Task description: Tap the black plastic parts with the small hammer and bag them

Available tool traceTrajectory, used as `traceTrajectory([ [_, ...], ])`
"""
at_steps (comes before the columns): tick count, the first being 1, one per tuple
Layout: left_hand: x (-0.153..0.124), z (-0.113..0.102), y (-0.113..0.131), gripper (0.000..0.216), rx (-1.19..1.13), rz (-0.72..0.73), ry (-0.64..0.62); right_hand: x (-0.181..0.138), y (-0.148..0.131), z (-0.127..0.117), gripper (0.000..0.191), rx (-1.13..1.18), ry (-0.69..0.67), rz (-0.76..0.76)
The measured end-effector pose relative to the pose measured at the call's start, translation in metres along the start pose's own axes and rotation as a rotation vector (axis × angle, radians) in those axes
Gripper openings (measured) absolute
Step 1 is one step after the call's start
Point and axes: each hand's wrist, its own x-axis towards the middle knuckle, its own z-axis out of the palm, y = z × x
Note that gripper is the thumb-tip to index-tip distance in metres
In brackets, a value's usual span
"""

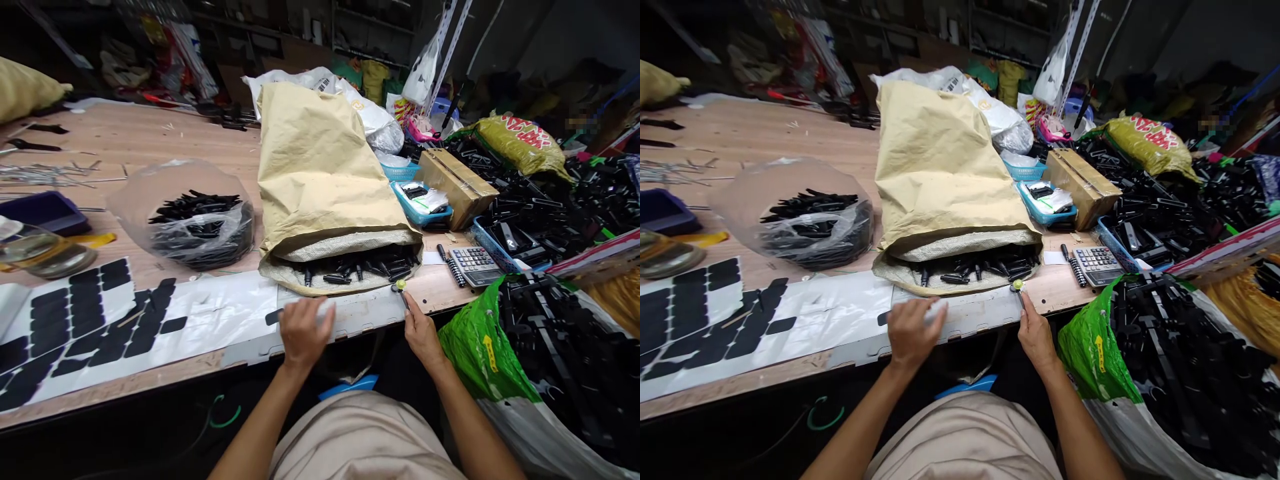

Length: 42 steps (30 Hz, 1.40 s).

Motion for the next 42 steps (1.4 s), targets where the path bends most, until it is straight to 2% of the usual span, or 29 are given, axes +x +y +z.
traceTrajectory([
  [3,0.049,0.009,-0.020,0.027,0.112,-0.294,-0.002,0.000,0.000,0.001,0.053,-0.008,-0.004,0.005],
  [5,0.069,0.016,-0.034,0.027,0.130,-0.359,-0.079,0.000,0.001,0.001,0.053,-0.007,0.003,0.000],
  [8,0.079,0.024,-0.047,0.024,0.097,-0.399,-0.169,0.000,0.001,0.002,0.053,-0.003,0.009,-0.003],
  [11,0.072,0.019,-0.051,0.020,0.001,-0.431,-0.102,0.000,0.000,0.001,0.053,0.008,-0.004,0.000],
  [14,0.057,0.005,-0.041,0.019,-0.160,-0.313,0.029,-0.001,0.001,0.002,0.053,0.018,-0.007,0.002],
  [17,0.040,-0.004,-0.020,0.016,-0.344,-0.121,0.035,0.000,0.001,0.002,0.052,0.027,-0.005,-0.004],
  [20,0.026,-0.004,-0.001,0.010,-0.452,-0.025,-0.079,0.000,0.000,0.002,0.052,0.037,0.004,-0.007],
  [22,0.022,-0.002,0.005,0.010,-0.431,-0.009,-0.154,0.000,0.000,0.002,0.052,0.037,0.006,-0.011],
  [26,0.026,0.000,0.009,0.009,-0.228,0.072,-0.293,0.001,-0.001,0.001,0.053,0.035,-0.003,-0.030],
  [30,0.036,0.003,0.013,0.005,-0.023,0.154,-0.491,0.001,-0.002,0.000,0.054,0.029,0.005,-0.030],
  [32,0.040,0.008,0.015,0.004,0.003,0.169,-0.556,0.001,-0.003,0.000,0.054,0.028,0.010,-0.028],
  [35,0.041,0.016,0.013,0.012,-0.070,0.138,-0.589,0.000,-0.002,0.001,0.054,0.035,0.006,-0.025],
  [38,0.036,0.023,0.007,0.019,-0.193,0.082,-0.563,0.001,0.000,0.001,0.054,0.044,-0.001,-0.022],
  [42,0.025,0.028,0.001,0.021,-0.286,0.016,-0.469,0.000,0.000,0.000,0.052,0.074,0.013,-0.034],
])
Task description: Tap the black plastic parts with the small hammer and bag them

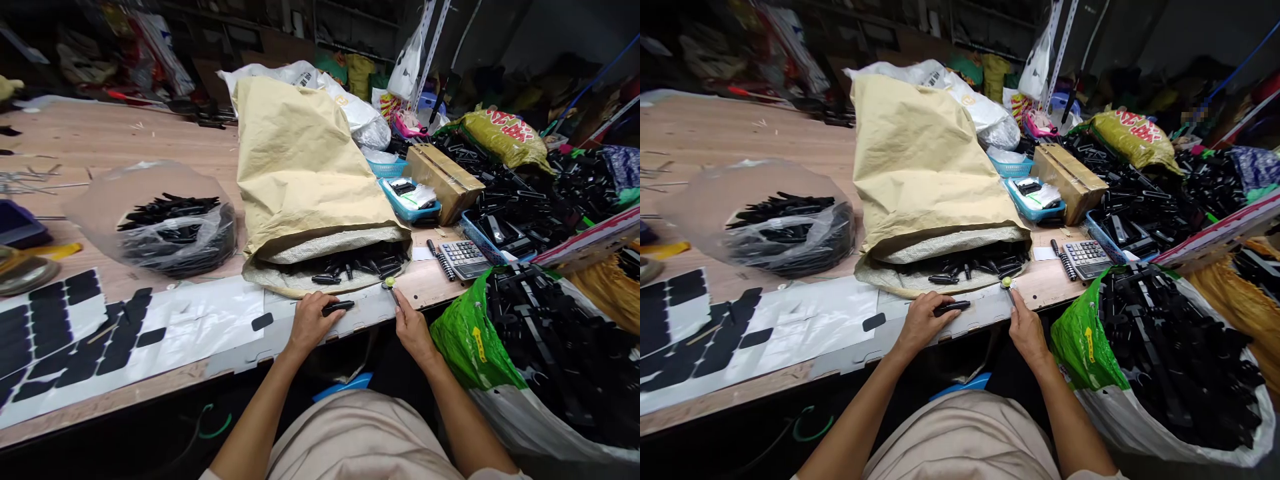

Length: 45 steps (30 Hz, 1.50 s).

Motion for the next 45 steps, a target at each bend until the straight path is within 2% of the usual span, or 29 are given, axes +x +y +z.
traceTrajectory([
  [4,-0.004,0.004,-0.001,0.022,-0.047,-0.014,0.067,-0.009,-0.014,-0.002,0.050,0.084,0.007,-0.005],
  [12,-0.002,0.005,-0.001,0.022,-0.081,-0.062,0.055,-0.018,-0.072,0.002,0.049,0.182,-0.173,-0.120],
  [18,0.000,0.005,0.000,0.018,-0.089,-0.094,0.045,-0.016,-0.086,0.009,0.050,0.156,-0.218,-0.203],
  [21,0.000,0.004,0.002,0.017,-0.082,-0.093,0.053,-0.018,-0.087,0.015,0.051,0.104,-0.246,-0.230],
  [25,-0.001,0.003,0.005,0.017,-0.094,-0.097,0.074,-0.018,-0.085,0.017,0.051,0.048,-0.277,-0.191],
  [32,-0.001,0.004,0.009,0.016,-0.085,-0.098,0.069,-0.011,-0.082,0.004,0.051,0.080,-0.170,-0.170],
  [38,-0.002,0.004,0.016,0.015,0.015,-0.137,0.079,-0.011,-0.078,0.006,0.050,0.061,-0.241,-0.129],
  [41,-0.003,0.005,0.015,0.014,0.001,-0.139,0.070,-0.008,-0.070,0.001,0.050,0.064,-0.200,-0.085],
  [45,-0.002,0.009,0.009,0.015,-0.005,-0.125,0.100,0.000,-0.045,-0.010,0.051,-0.016,-0.115,-0.010],
])
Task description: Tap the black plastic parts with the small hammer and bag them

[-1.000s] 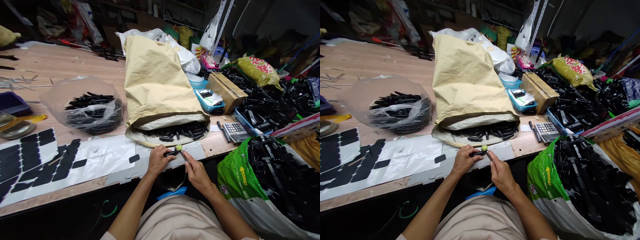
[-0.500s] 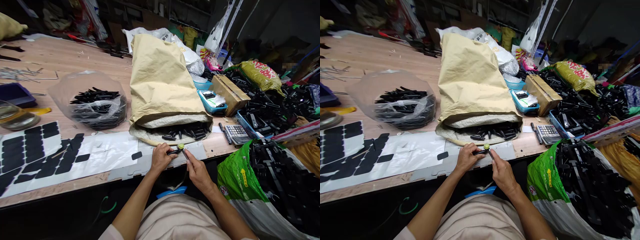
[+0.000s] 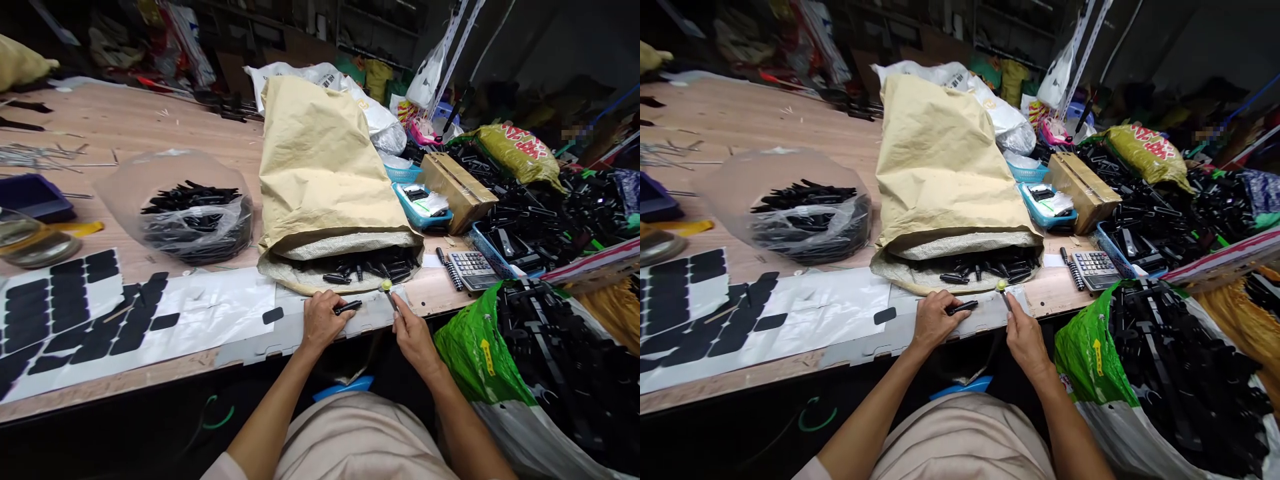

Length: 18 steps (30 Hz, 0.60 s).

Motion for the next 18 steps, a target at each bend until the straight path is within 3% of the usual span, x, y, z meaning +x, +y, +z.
traceTrajectory([
  [4,-0.004,-0.001,-0.002,0.013,-0.027,0.105,0.085,0.001,0.026,0.001,0.051,-0.101,0.048,0.081],
  [8,-0.034,-0.006,0.002,0.012,-0.114,0.425,0.211,-0.001,0.038,0.011,0.052,-0.054,0.094,0.022],
  [12,-0.080,0.005,-0.003,0.015,-0.045,0.713,0.121,0.000,0.039,0.015,0.052,-0.046,0.100,0.009],
  [14,-0.095,0.017,-0.012,0.016,0.028,0.724,0.082,0.000,0.039,0.015,0.053,-0.046,0.101,0.011],
  [18,-0.104,0.034,-0.022,0.026,0.027,0.506,-0.022,0.001,0.041,0.016,0.053,-0.033,0.111,-0.006],
])
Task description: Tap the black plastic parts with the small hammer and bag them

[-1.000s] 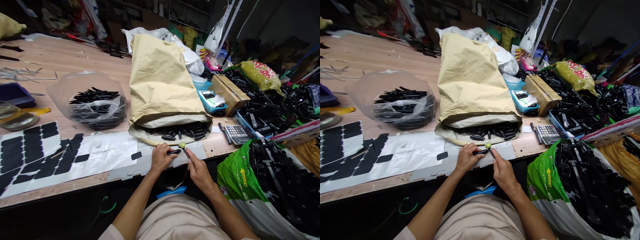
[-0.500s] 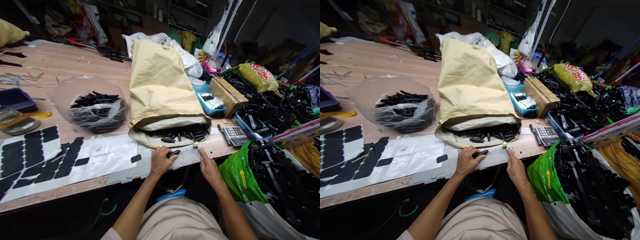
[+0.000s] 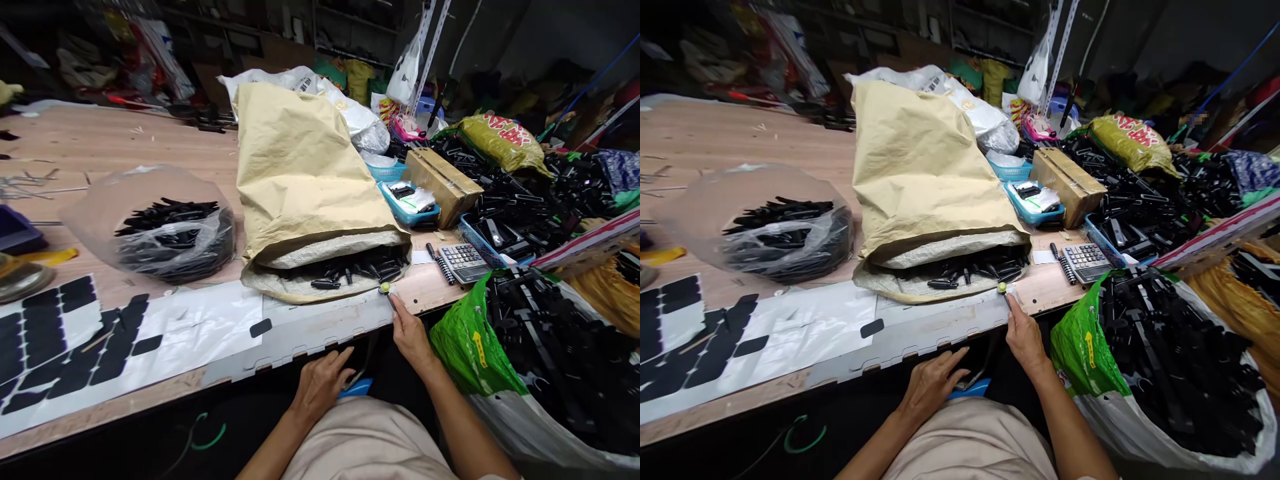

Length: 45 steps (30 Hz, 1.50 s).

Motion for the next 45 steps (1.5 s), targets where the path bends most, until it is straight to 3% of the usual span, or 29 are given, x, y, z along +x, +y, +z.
traceTrajectory([
  [4,0.036,-0.014,0.016,0.026,-0.323,-0.340,-0.050,0.000,0.001,0.002,0.052,0.017,0.002,-0.011],
  [8,0.115,-0.039,0.029,0.044,-0.920,-0.897,0.067,0.000,0.001,0.003,0.053,0.032,0.001,-0.013],
  [10,0.154,-0.045,0.025,0.050,-1.200,-1.098,0.042,0.000,0.001,0.003,0.053,0.037,-0.004,-0.010],
  [13,0.197,-0.041,0.012,0.047,-1.420,-1.318,0.010,0.001,0.002,0.003,0.053,0.048,-0.014,-0.008],
  [16,0.217,-0.027,0.004,0.039,-1.473,-1.431,0.043,0.002,0.003,0.004,0.052,0.058,-0.010,-0.017],
  [24,0.224,-0.001,0.004,0.034,-1.397,-1.488,0.143,0.003,0.003,0.004,0.053,0.088,-0.026,-0.010],
  [29,0.228,-0.006,0.005,0.029,-1.427,-1.402,0.236,0.004,0.001,0.002,0.052,0.098,-0.030,-0.007],
  [33,0.207,-0.020,0.009,0.026,-1.387,-1.305,0.197,0.004,0.002,0.002,0.052,0.106,-0.028,-0.003],
  [37,0.156,-0.038,0.007,0.036,-1.015,-1.010,-0.017,0.004,0.005,0.003,0.052,0.118,-0.026,-0.017],
  [40,0.115,-0.051,-0.002,0.036,-0.635,-0.797,-0.070,0.003,0.006,0.002,0.051,0.120,-0.028,-0.020],
  [45,0.078,-0.061,-0.013,0.020,-0.067,-0.667,-0.116,0.003,0.005,-0.001,0.052,0.101,-0.037,-0.001],
])
